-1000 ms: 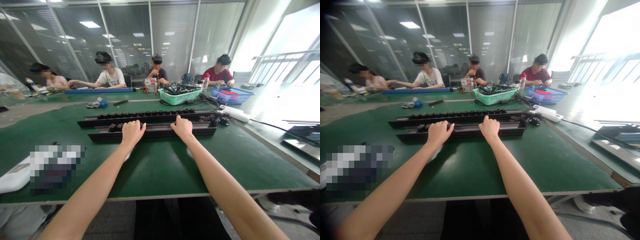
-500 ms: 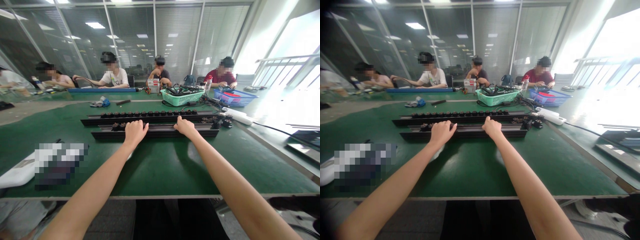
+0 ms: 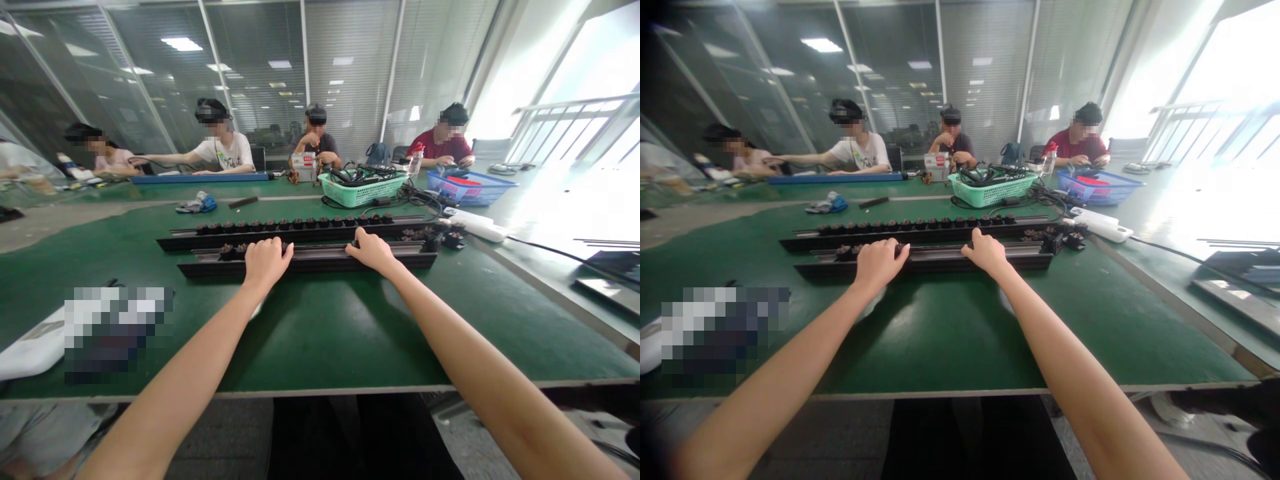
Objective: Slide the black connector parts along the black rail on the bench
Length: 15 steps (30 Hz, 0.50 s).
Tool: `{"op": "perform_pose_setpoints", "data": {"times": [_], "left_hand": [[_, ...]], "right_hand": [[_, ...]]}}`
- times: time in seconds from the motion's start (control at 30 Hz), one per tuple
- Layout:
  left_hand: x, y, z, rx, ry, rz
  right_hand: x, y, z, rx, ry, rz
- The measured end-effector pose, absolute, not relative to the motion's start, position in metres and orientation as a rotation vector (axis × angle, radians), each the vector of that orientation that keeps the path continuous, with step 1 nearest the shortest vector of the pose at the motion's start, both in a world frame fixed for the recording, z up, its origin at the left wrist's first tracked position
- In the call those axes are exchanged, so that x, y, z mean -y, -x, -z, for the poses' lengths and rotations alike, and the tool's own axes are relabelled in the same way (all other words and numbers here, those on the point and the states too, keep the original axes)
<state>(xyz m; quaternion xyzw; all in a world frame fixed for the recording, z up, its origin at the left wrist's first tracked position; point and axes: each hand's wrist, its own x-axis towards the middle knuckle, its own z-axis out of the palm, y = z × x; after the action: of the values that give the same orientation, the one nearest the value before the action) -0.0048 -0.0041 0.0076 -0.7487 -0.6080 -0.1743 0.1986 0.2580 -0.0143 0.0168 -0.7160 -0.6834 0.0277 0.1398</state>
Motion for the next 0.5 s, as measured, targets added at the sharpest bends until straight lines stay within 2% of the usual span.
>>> {"op": "perform_pose_setpoints", "data": {"times": [0.5], "left_hand": [[0.0041, 0.0053, -0.0069, 1.695, 2.078, 0.475]], "right_hand": [[0.0175, -0.2555, -0.0178, 1.951, 2.068, -0.048]]}}
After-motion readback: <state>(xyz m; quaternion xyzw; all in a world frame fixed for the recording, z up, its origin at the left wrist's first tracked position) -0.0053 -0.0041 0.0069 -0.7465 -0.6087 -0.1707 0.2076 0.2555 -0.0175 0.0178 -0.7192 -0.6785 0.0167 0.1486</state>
